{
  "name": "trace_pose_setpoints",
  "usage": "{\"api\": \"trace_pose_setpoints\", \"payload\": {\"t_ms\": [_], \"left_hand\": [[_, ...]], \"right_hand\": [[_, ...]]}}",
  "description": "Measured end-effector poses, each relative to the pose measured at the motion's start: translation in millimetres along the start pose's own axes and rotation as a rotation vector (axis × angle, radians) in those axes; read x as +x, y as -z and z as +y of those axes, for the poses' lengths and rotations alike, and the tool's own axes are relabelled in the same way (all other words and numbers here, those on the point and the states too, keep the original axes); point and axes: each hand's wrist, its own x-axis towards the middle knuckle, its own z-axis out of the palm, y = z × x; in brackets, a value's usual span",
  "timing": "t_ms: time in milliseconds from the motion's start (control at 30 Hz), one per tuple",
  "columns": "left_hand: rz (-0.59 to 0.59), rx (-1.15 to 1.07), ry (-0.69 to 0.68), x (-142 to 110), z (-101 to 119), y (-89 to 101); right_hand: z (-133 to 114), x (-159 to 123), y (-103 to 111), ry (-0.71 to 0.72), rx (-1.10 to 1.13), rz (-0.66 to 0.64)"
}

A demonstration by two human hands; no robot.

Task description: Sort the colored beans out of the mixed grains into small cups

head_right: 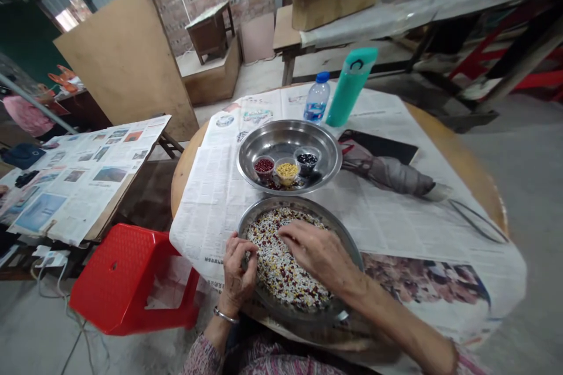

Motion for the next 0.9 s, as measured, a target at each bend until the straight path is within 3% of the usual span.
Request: {"api": "trace_pose_setpoints", "payload": {"t_ms": [167,300,400,600,900], "left_hand": [[-0.005,-0.012,0.000,-1.0,-1.9,-0.1],[-0.025,-0.017,0.018,-1.9,-1.8,0.3],[-0.033,-0.021,0.026,-2.6,-1.9,0.1],[-0.025,-0.042,0.031,-3.9,-1.8,-1.4],[-0.017,-0.046,0.021,-5.1,-4.0,-2.9]], "right_hand": [[16.2,83.2,24.0,-0.136,-0.134,0.065],[20.9,149.2,25.6,-0.263,-0.363,-0.162],[23.6,180.9,17.4,-0.332,-0.500,-0.316],[34.6,198.7,-0.4,-0.345,-0.525,-0.427],[31.5,197.2,-2.6,-0.323,-0.558,-0.417]]}}
